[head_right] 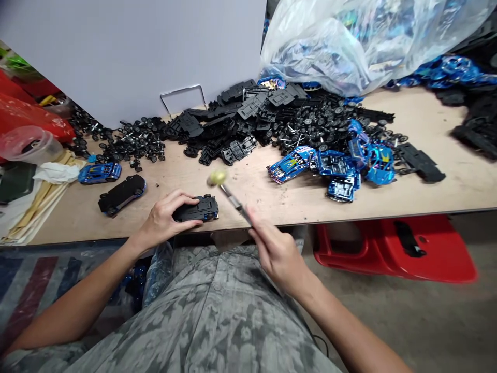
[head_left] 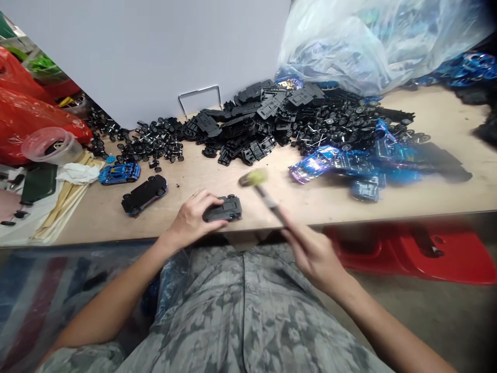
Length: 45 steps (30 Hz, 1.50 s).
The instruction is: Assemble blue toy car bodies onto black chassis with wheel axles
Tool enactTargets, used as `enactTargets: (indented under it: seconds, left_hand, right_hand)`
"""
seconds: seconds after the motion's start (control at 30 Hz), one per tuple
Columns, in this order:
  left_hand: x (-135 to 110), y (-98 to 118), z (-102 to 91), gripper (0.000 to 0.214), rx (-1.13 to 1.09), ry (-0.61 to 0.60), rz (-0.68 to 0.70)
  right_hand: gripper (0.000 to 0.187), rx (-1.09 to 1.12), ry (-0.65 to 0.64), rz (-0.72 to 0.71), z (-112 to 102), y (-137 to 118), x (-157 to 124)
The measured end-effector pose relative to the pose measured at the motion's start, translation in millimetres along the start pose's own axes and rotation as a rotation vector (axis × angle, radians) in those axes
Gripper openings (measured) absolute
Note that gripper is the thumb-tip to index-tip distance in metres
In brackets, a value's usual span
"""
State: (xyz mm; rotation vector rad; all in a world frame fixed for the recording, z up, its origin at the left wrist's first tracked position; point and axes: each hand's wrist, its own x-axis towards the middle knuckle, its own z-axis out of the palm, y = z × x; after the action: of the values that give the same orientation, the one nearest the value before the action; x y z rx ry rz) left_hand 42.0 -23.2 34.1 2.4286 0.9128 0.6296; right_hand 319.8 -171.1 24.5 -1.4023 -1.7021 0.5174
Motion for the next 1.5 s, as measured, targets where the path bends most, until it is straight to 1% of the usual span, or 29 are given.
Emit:
enactTargets:
  seconds: [0.07, 0.17, 0.27, 0.3, 0.37, 0.4, 0.47, 0.53, 0.6, 0.63, 0.67, 0.7, 0.73, 0.77, 0.8, 0.83, 0.9, 0.93, 1.0, 1.03, 1.07, 1.1, 1.17, 1.27, 1.3, 1.33, 1.37, 1.43, 1.5]
  left_hand:
    - [0, 0, 0.4, 0.035, -0.013, 0.000, 0.002]
    - [0, -1, 0.7, 0.035, -0.018, 0.001, 0.014]
    - [0, -1, 1.1, 0.035, -0.014, 0.005, 0.019]
    - [1, -1, 1.3, 0.035, -0.015, 0.007, 0.020]
    - [1, 0, 1.6, 0.035, -0.019, 0.008, 0.018]
    - [1, 0, 1.6, 0.034, -0.021, 0.007, 0.013]
    - [0, 1, 1.3, 0.034, -0.018, -0.003, -0.005]
    - [-1, 1, 0.5, 0.046, -0.017, -0.055, -0.051]
    - [-1, 0, -0.4, 0.066, -0.030, -0.125, -0.115]
    - [-1, 0, -0.9, 0.075, -0.043, -0.149, -0.145]
    - [0, 0, -1.4, 0.079, -0.057, -0.161, -0.166]
    - [1, 0, -2.1, 0.077, -0.069, -0.166, -0.176]
    - [2, 0, -2.8, 0.070, -0.077, -0.170, -0.175]
    - [3, 1, -3.7, 0.063, -0.082, -0.171, -0.169]
    - [4, 2, -4.6, 0.056, -0.086, -0.165, -0.158]
    - [5, 4, -5.6, 0.051, -0.088, -0.146, -0.147]
    - [6, 10, -6.8, 0.041, -0.099, -0.065, -0.115]
    - [6, 12, -6.9, 0.037, -0.114, -0.012, -0.090]
    - [7, 16, -5.1, 0.024, -0.149, 0.072, -0.032]
    - [8, 18, -3.2, 0.018, -0.168, 0.095, -0.005]
    - [8, 18, -0.6, 0.013, -0.187, 0.106, 0.015]
    - [8, 18, 2.4, 0.010, -0.206, 0.108, 0.027]
    - [5, 17, 9.2, 0.009, -0.249, 0.120, 0.039]
    - [-1, 13, 17.4, 0.015, -0.342, 0.221, 0.021]
    - [-3, 12, 18.7, 0.017, -0.363, 0.255, 0.003]
    - [-4, 11, 19.1, 0.022, -0.370, 0.269, -0.016]
    - [-5, 11, 18.7, 0.028, -0.360, 0.258, -0.030]
    - [-5, 12, 16.1, 0.040, -0.299, 0.181, -0.025]
    - [-3, 14, 12.9, 0.041, -0.242, 0.112, 0.016]
  right_hand:
    - [0.055, -0.007, -0.068, 0.010, -1, 0, 0]
    - [0.058, -0.002, -0.029, 0.035, -3, -1, -2]
    - [0.059, -0.014, -0.115, -0.038, -6, 1, -5]
    - [0.060, -0.017, -0.121, -0.053, -7, 1, -6]
    - [0.061, -0.036, -0.084, -0.050, -9, 0, -7]
    - [0.062, -0.051, -0.093, -0.046, -10, 0, -8]
    - [0.062, -0.085, -0.155, -0.055, -13, -1, -7]
    - [0.063, -0.134, -0.192, -0.104, -19, 0, -3]
    - [0.065, -0.249, -0.118, -0.144, -25, 6, 5]
    - [0.065, -0.345, -0.073, -0.149, -28, 10, 11]
    - [0.063, -0.464, -0.041, -0.138, -31, 16, 17]
    - [0.059, -0.588, -0.029, -0.118, -34, 22, 25]
    - [0.055, -0.698, -0.048, -0.092, -35, 27, 34]
    - [0.051, -0.771, -0.071, -0.080, -36, 32, 42]
    - [0.046, -0.799, -0.084, -0.090, -35, 36, 51]
    - [0.042, -0.780, -0.090, -0.112, -33, 37, 59]
    - [0.038, -0.594, -0.067, -0.209, -26, 32, 71]
    - [0.039, -0.453, -0.061, -0.255, -21, 27, 76]
    - [0.052, -0.144, -0.085, -0.332, -7, 13, 82]
    - [0.057, -0.030, -0.112, -0.347, 0, 7, 84]
    - [0.056, 0.050, -0.130, -0.362, 7, 1, 86]
    - [0.052, 0.095, -0.145, -0.361, 13, -2, 87]
    - [0.047, 0.103, -0.128, -0.344, 23, -2, 88]
    - [0.058, 0.043, -0.098, -0.279, 30, 6, 88]
    - [0.057, 0.043, -0.105, -0.259, 31, 8, 88]
    - [0.051, 0.057, -0.118, -0.243, 31, 10, 88]
    - [0.042, 0.080, -0.124, -0.236, 32, 10, 88]
    - [0.027, 0.128, -0.112, -0.252, 32, 6, 88]
    - [0.023, 0.148, -0.101, -0.293, 30, -1, 90]
